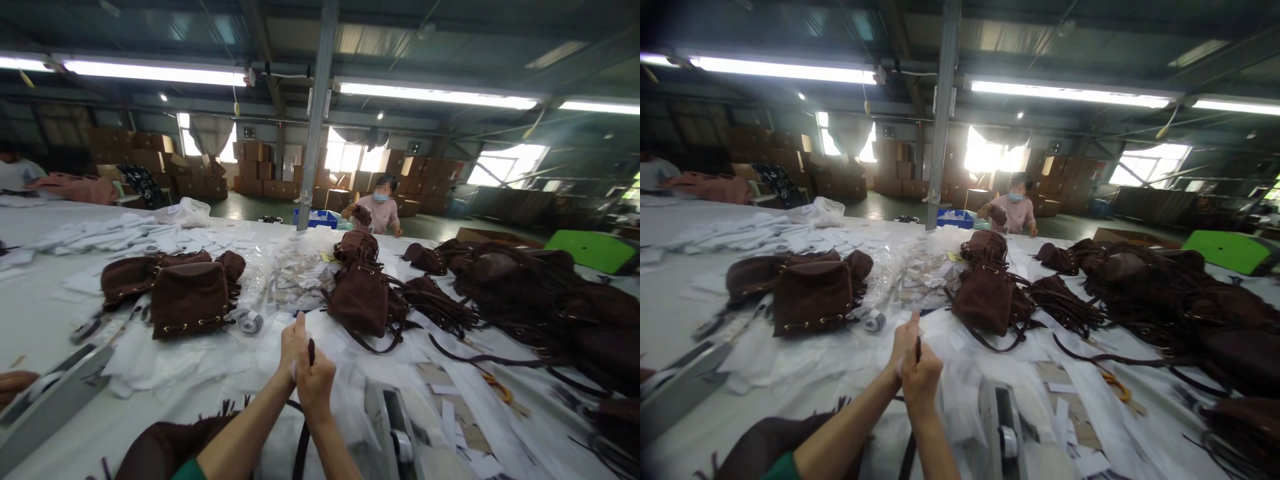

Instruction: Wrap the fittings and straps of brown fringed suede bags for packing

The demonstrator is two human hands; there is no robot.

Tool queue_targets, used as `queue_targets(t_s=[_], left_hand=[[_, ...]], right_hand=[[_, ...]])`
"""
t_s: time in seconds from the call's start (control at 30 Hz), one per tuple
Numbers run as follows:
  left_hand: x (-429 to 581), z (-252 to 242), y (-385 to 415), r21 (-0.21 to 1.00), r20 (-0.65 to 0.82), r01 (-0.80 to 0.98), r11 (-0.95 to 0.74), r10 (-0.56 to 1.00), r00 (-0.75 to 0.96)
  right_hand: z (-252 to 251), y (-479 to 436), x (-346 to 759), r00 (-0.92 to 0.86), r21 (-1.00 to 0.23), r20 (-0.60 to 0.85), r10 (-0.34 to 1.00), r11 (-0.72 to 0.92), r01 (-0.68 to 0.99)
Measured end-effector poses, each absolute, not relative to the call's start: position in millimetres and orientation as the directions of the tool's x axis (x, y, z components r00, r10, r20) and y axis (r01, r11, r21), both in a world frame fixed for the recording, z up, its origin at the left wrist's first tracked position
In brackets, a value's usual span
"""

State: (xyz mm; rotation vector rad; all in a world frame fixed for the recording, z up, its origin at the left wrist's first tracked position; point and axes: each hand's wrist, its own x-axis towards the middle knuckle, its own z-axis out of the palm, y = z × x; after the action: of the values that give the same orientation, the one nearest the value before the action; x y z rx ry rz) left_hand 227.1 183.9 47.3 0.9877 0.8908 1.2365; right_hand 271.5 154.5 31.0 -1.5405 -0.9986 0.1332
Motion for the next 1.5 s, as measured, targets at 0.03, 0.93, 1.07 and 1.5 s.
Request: queue_targets(t_s=[0.03, 0.93, 1.07, 1.5], left_hand=[[228.5, 46.2, 185.8, 0.942, -0.023, -0.329, 0.060, 0.993, 0.117], [207.6, 40.0, 182.5, 0.548, -0.140, -0.705, 0.451, 0.880, 0.454], [203.4, 35.5, 183.2, 0.586, -0.134, -0.679, 0.442, 0.879, 0.457], [206.2, 6.0, 199.4, 0.821, -0.180, -0.536, 0.198, 0.980, 0.085]], right_hand=[[30.5, 154.7, 270.2, 0.641, -0.853, 0.444, 0.626, 0.075, 0.517], [22.7, 180.6, 258.1, 0.590, -0.828, 0.393, 0.705, -0.007, 0.561], [14.3, 183.2, 259.1, 0.527, -0.843, 0.396, 0.752, 0.069, 0.534], [3.9, 177.3, 253.7, 0.554, -0.989, 0.142, 0.820, 0.103, 0.102]])
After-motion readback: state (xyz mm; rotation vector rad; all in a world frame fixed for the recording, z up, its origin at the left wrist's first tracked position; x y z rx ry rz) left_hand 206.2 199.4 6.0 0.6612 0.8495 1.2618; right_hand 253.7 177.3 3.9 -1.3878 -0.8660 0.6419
